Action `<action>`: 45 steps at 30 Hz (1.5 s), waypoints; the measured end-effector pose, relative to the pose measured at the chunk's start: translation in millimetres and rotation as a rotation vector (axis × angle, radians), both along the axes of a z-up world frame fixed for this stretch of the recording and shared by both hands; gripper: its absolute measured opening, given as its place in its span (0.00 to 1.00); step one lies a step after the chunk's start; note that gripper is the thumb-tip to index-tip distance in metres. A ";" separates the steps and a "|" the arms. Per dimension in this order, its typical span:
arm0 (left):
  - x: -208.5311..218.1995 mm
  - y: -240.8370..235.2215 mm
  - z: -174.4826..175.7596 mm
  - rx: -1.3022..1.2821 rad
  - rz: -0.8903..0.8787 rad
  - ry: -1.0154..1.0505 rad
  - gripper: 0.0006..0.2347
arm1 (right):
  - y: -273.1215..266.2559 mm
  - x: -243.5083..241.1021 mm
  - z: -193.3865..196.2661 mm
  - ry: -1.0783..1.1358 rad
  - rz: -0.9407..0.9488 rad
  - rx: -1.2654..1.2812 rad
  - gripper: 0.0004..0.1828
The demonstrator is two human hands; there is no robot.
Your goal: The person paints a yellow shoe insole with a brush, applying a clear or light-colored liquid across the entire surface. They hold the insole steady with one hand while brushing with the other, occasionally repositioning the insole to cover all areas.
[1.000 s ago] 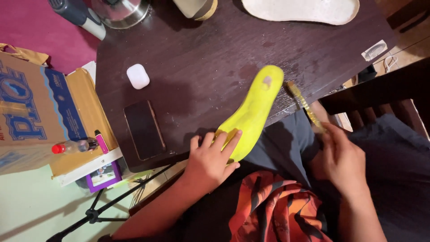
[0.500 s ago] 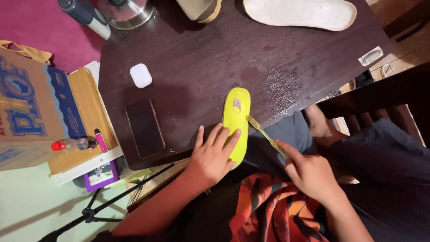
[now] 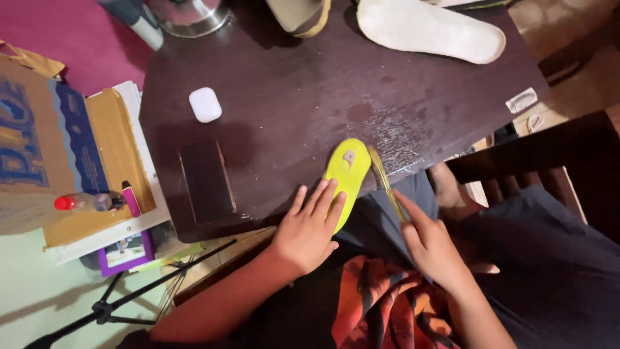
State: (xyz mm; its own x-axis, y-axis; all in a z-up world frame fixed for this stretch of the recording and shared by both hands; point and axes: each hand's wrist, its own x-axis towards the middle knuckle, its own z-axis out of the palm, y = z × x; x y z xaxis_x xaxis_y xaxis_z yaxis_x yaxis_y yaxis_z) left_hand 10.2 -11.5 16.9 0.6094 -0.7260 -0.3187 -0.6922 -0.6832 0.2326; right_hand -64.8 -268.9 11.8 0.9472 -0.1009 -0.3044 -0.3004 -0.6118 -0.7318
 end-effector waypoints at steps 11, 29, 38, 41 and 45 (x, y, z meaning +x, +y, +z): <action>2.5 -1.3 -6.2 -0.022 0.014 0.038 0.39 | 28.3 19.7 8.7 0.010 0.040 -0.003 0.36; 2.7 3.6 -41.6 -0.153 0.050 -0.181 0.29 | 31.6 19.1 25.7 0.060 0.122 -0.113 0.39; 6.2 5.4 -15.3 -0.005 0.034 0.030 0.42 | -13.9 10.7 -0.2 -0.074 0.161 -0.513 0.25; 10.0 8.2 -8.4 -0.036 0.022 0.054 0.43 | -22.5 12.3 19.6 -0.108 0.257 -0.443 0.16; 9.8 9.9 -9.2 -0.115 -0.068 0.056 0.39 | -28.5 12.3 29.8 -0.122 0.247 -0.381 0.14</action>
State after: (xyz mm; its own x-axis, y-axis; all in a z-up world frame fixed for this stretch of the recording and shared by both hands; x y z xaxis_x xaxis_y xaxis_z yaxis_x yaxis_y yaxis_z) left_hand 19.9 -1.5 7.6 0.5413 -0.7986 -0.2630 -0.7195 -0.6018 0.3465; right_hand -52.5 -297.4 41.5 0.9836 0.0487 -0.1738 -0.0378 -0.8860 -0.4621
